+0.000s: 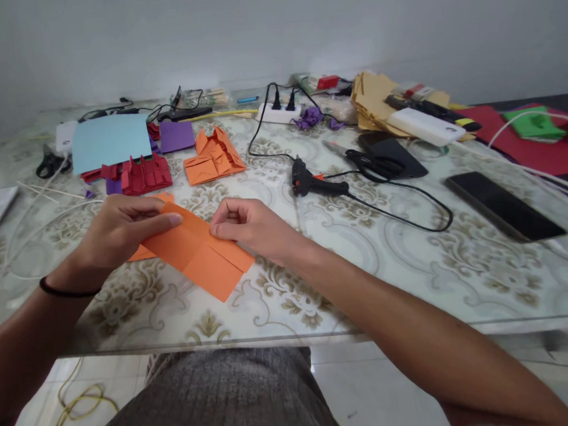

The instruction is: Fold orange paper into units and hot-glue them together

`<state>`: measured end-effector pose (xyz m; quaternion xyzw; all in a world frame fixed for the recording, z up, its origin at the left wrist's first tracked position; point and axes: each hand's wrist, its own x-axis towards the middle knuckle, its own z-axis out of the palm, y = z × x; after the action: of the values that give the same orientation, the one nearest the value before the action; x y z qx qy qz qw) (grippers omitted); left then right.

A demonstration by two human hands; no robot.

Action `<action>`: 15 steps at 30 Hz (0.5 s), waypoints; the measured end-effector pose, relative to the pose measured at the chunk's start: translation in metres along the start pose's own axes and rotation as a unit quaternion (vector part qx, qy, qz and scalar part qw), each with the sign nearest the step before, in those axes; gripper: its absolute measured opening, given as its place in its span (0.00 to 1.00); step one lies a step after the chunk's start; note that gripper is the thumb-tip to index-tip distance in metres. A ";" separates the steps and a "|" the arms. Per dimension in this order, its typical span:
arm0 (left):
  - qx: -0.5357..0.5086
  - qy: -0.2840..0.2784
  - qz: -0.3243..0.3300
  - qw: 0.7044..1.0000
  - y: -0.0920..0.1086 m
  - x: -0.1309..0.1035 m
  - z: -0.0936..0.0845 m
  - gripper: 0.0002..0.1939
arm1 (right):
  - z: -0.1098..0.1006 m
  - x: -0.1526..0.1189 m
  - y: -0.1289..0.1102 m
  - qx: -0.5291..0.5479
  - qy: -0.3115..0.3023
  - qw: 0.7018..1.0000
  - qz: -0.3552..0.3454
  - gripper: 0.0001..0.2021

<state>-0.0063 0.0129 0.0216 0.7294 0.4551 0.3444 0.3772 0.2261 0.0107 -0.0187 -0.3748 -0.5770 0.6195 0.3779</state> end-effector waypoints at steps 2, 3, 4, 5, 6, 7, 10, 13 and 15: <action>-0.008 0.011 -0.009 1.000 -0.003 0.001 -0.002 0.17 | 0.000 0.000 -0.001 0.014 0.006 1.000 0.006 0.10; -0.015 0.015 -0.014 1.000 -0.004 0.001 -0.003 0.16 | -0.001 0.000 -0.001 0.020 0.008 1.000 0.008 0.10; -0.023 0.019 -0.021 0.999 -0.006 0.002 -0.004 0.14 | -0.001 0.000 -0.001 0.024 0.009 1.000 0.010 0.10; -0.035 0.023 -0.026 0.999 -0.007 0.002 -0.005 0.13 | -0.001 0.000 -0.002 0.026 0.009 1.000 0.010 0.10; -0.049 0.027 -0.030 0.998 -0.008 0.002 -0.006 0.12 | -0.002 0.000 -0.002 0.025 0.010 1.000 0.010 0.10; -0.060 0.031 -0.033 0.997 -0.009 0.003 -0.007 0.11 | -0.002 0.000 -0.002 0.023 0.012 1.000 0.009 0.10; -0.076 0.043 -0.036 0.995 -0.009 0.003 -0.010 0.10 | -0.005 0.000 -0.002 0.019 0.019 1.000 0.004 0.09; -0.082 0.057 -0.038 0.994 -0.007 0.004 -0.015 0.10 | -0.008 0.000 -0.002 0.024 0.026 0.999 -0.009 0.08; -0.078 0.080 -0.035 0.993 -0.007 0.005 -0.018 0.09 | -0.009 0.000 -0.003 0.027 0.028 0.999 -0.019 0.07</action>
<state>-0.0227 0.0241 0.0254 0.6517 0.4806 0.4226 0.4072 0.2345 0.0151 -0.0167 -0.3705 -0.5566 0.6169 0.4153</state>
